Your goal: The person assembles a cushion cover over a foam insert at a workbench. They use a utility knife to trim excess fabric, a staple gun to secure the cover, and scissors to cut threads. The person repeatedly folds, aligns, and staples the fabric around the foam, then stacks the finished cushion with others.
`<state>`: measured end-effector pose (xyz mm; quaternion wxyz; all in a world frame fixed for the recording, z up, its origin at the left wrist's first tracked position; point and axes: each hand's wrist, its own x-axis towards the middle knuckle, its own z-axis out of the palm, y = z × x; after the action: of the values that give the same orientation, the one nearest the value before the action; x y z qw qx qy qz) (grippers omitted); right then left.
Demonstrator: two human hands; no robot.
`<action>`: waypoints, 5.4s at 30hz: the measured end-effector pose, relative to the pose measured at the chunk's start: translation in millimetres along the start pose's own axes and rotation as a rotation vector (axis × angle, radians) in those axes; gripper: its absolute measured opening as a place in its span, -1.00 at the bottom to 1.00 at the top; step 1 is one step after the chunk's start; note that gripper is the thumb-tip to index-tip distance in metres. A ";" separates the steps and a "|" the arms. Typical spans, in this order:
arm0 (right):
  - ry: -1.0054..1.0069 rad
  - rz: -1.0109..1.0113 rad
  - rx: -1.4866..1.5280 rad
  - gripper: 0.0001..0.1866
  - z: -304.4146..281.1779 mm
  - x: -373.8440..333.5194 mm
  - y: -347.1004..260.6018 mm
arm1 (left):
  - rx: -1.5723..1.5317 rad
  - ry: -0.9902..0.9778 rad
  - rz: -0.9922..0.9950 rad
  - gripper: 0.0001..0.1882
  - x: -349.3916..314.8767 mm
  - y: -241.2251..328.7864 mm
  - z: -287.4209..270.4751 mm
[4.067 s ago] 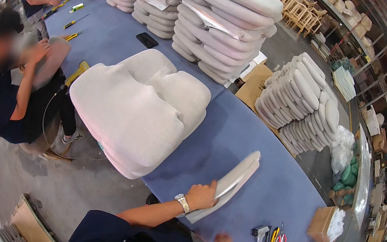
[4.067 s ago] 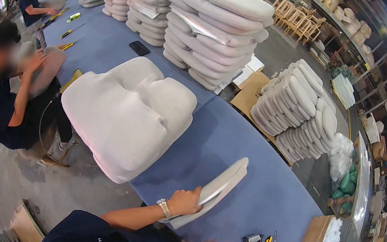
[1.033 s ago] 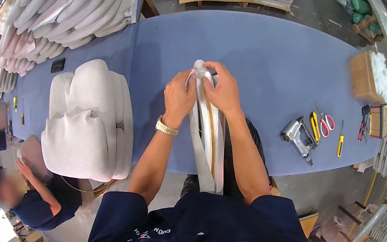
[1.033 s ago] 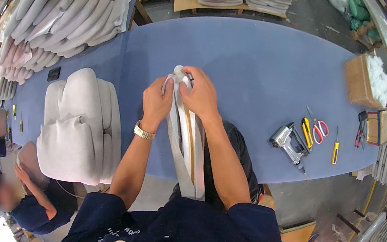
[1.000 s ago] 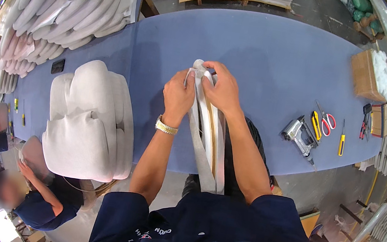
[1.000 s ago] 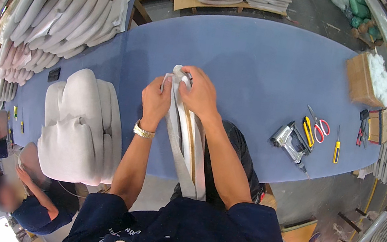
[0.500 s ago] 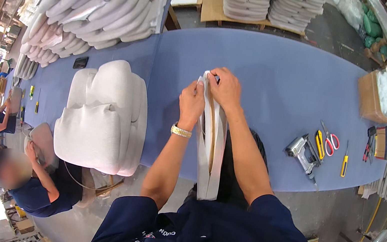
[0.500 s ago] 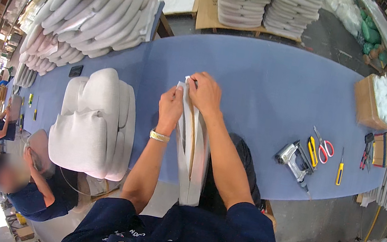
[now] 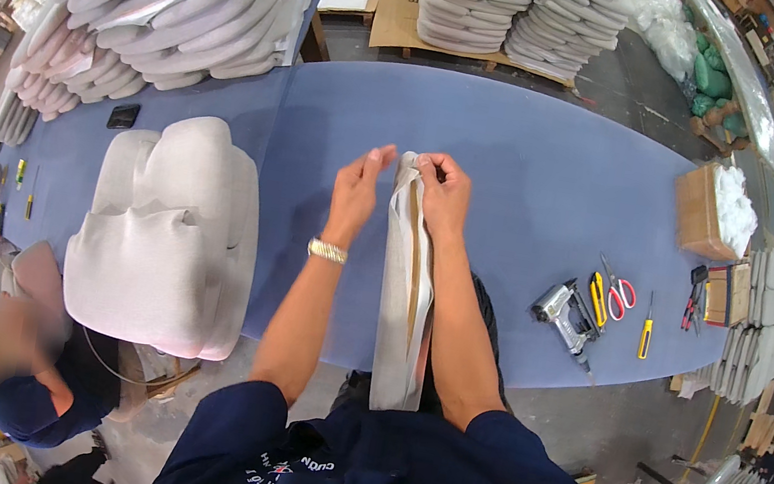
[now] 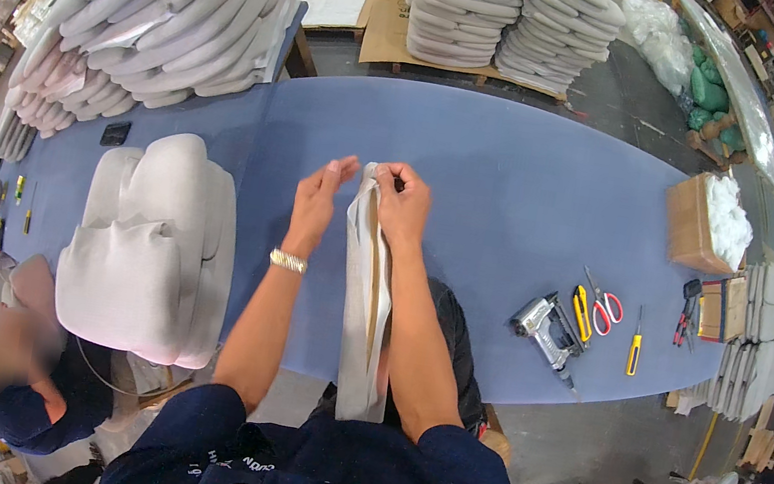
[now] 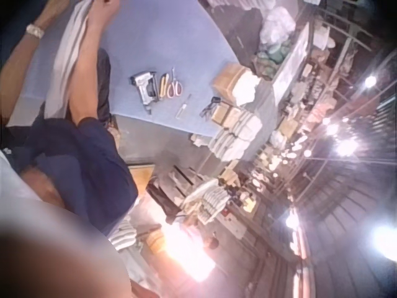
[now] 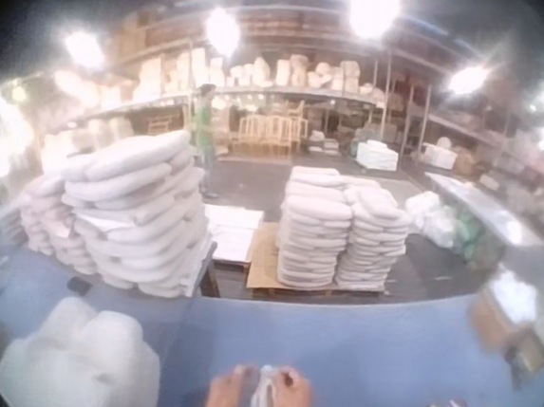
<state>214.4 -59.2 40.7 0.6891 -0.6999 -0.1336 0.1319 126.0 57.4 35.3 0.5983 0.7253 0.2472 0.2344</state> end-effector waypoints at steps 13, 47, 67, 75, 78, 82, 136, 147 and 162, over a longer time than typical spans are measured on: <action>-0.204 0.072 0.530 -0.79 13.9 -4.1 27.7 | 0.014 -0.382 -0.263 -0.36 61.5 -23.1 16.8; -0.197 0.012 0.562 -0.72 -29.5 -13.3 27.7 | -0.274 -0.243 0.126 -0.52 38.5 -20.7 42.5; -0.074 0.028 0.579 -0.71 -81.7 -34.2 13.8 | -0.433 -0.333 -0.410 -0.25 7.9 -104.9 90.6; -0.039 -0.002 0.582 -0.65 -65.7 -42.3 16.7 | -0.189 -0.649 -0.484 -0.22 60.3 -106.9 81.9; -0.069 0.002 0.527 -0.65 -58.5 -33.4 20.7 | -0.159 -0.636 -0.498 -0.24 66.3 -111.0 77.8; -0.102 -0.039 0.503 -0.66 -45.8 -28.7 27.8 | -0.233 -0.413 -0.146 -0.33 58.4 -62.3 73.6; -0.164 0.544 -0.539 -0.45 -290.2 -52.3 -6.0 | -0.002 -0.444 0.054 -0.27 12.1 -2.5 66.6; -0.803 -0.083 -0.666 -0.16 -159.2 51.2 -84.7 | -0.091 -0.475 0.085 -0.15 15.4 -13.1 76.0; -1.043 0.131 -0.757 -0.18 -131.0 98.6 -106.6 | -0.168 -0.677 0.107 -0.41 52.5 -41.8 64.1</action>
<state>353.8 -143.0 149.2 0.2298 -0.7452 -0.4450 0.4403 203.7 49.6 -14.7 0.6907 0.7221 -0.0234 0.0311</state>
